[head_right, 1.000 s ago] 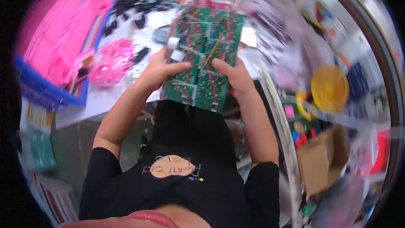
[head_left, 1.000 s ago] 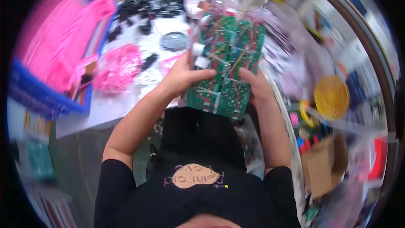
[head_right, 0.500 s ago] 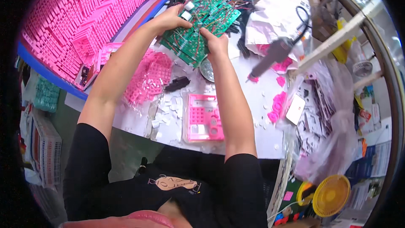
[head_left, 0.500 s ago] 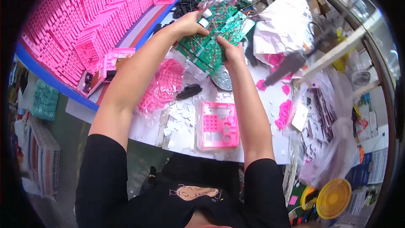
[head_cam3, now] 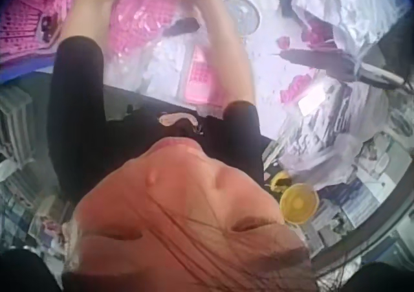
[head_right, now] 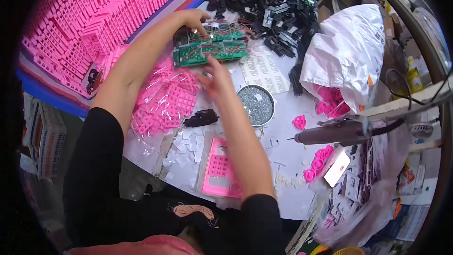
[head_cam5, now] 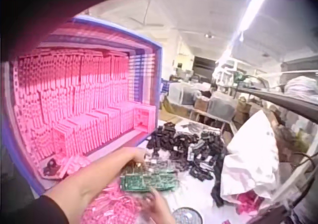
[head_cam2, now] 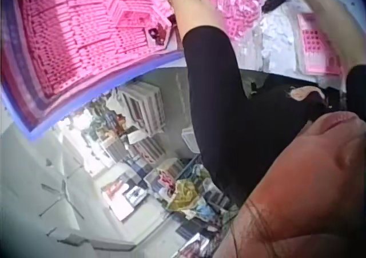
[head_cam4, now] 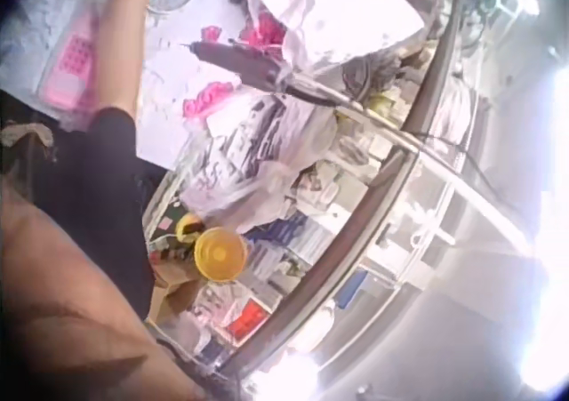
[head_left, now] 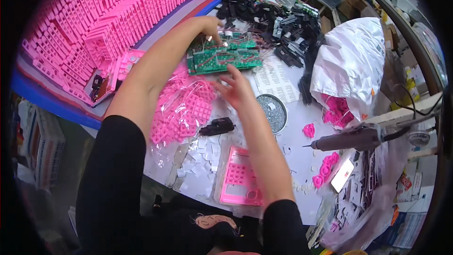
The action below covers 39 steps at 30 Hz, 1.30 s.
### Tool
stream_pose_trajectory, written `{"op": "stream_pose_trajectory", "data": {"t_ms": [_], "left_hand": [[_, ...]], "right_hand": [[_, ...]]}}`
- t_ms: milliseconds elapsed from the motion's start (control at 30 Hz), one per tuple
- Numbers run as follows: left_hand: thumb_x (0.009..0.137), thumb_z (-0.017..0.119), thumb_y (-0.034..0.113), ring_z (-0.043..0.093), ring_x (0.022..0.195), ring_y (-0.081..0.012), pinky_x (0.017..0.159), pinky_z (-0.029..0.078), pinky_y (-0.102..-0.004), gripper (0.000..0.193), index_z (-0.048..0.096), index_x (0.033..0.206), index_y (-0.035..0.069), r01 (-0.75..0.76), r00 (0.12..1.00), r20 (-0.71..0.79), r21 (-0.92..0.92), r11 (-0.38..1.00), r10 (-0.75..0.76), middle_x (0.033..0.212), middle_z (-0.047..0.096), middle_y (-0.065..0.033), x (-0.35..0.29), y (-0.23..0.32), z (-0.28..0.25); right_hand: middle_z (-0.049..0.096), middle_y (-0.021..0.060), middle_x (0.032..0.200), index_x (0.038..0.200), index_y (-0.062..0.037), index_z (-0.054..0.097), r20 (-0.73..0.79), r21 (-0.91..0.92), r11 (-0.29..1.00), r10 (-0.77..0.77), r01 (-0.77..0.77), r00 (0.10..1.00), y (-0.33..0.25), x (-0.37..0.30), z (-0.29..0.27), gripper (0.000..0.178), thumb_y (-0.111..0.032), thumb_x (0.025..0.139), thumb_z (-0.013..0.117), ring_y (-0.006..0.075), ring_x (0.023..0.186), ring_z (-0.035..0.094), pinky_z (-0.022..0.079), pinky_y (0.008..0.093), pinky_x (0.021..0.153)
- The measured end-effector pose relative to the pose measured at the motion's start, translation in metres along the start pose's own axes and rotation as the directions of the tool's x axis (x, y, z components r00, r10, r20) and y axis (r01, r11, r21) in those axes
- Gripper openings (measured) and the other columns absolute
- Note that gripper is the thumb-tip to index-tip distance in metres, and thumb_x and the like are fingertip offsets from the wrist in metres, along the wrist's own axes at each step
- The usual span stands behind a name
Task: Assembling a toy calculator by installing internal circuit boards and securing the plastic casing.
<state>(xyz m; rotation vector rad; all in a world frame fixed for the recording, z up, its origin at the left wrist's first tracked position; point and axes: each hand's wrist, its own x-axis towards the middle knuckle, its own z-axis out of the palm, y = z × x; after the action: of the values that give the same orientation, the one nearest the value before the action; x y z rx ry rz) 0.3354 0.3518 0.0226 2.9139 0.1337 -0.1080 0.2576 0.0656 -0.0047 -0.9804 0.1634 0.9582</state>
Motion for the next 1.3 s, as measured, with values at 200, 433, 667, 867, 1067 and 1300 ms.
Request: {"op": "stream_pose_trajectory", "data": {"t_ms": [200,433,667,867,1067,1300], "left_hand": [[0.083,0.073,0.051,0.074,0.071,-0.0265,0.065,0.059,-0.0359,0.052,0.071,0.091,-0.001,0.404,0.911,0.112,-0.033,0.914,-0.398,0.086,0.073,-0.0204,-0.110,0.103,-0.035],[0.069,0.082,0.059,0.073,0.096,-0.0276,0.086,0.056,-0.0381,0.066,0.077,0.100,0.001,0.528,0.794,-0.005,-0.490,0.694,-0.608,0.104,0.075,-0.0155,-0.088,0.039,0.064],[0.074,0.074,0.036,0.071,0.096,-0.0372,0.087,0.056,-0.0456,0.043,0.076,0.105,0.007,0.472,0.834,-0.161,-0.286,0.834,-0.527,0.104,0.073,-0.0215,-0.077,0.105,0.060],[0.087,0.066,0.019,0.072,0.092,-0.0330,0.082,0.057,-0.0444,0.026,0.074,0.111,0.010,0.218,0.685,-0.604,-0.364,0.905,-0.408,0.102,0.074,-0.0177,-0.120,0.121,0.005],[0.101,0.054,0.003,0.069,0.092,-0.0170,0.083,0.060,-0.0322,0.027,0.061,0.127,0.001,-0.498,0.647,-0.578,-0.814,0.297,-0.498,0.112,0.071,-0.0050,-0.224,0.145,-0.033],[0.096,0.056,-0.003,0.065,0.104,-0.0154,0.085,0.058,-0.0345,0.026,0.063,0.121,0.001,-0.415,0.888,-0.385,-0.907,-0.077,-0.253,0.114,0.066,-0.0079,-0.330,0.255,-0.003]], "right_hand": [[0.065,0.0201,0.131,0.128,-0.0028,0.066,0.393,-0.893,0.013,-0.462,0.450,0.795,-0.072,-0.033,-0.080,0.044,-0.027,0.091,0.071,0.0271,0.105,0.070,0.057,0.0428,0.082],[0.037,0.0179,0.157,0.137,-0.0252,0.061,0.598,-0.731,-0.577,-0.285,0.363,0.749,-0.044,0.052,-0.028,0.056,-0.031,0.084,0.074,0.0491,0.145,0.030,0.043,0.0610,0.106],[0.034,0.0181,0.159,0.141,-0.0290,0.058,0.508,-0.707,-0.675,-0.280,0.209,0.815,-0.010,0.038,-0.009,0.060,-0.034,0.083,0.071,0.0612,0.139,0.029,0.043,0.0576,0.109],[0.054,0.0168,0.142,0.126,-0.0150,0.068,0.728,-0.683,-0.528,-0.544,0.505,0.416,-0.039,0.022,-0.035,0.045,-0.020,0.081,0.073,0.0407,0.132,0.048,0.044,0.0519,0.107],[0.073,0.0070,0.099,0.104,-0.0030,0.074,0.529,-0.505,0.131,-0.734,0.853,0.425,-0.075,-0.089,-0.014,0.021,-0.021,0.094,0.069,0.0175,0.095,0.064,0.049,0.0343,0.086],[0.068,0.0062,0.117,0.126,0.0012,0.063,0.637,-0.350,0.298,-0.620,0.888,0.459,-0.071,-0.207,-0.026,0.044,-0.028,0.093,0.069,0.0153,0.102,0.062,0.050,0.0309,0.088]]}}
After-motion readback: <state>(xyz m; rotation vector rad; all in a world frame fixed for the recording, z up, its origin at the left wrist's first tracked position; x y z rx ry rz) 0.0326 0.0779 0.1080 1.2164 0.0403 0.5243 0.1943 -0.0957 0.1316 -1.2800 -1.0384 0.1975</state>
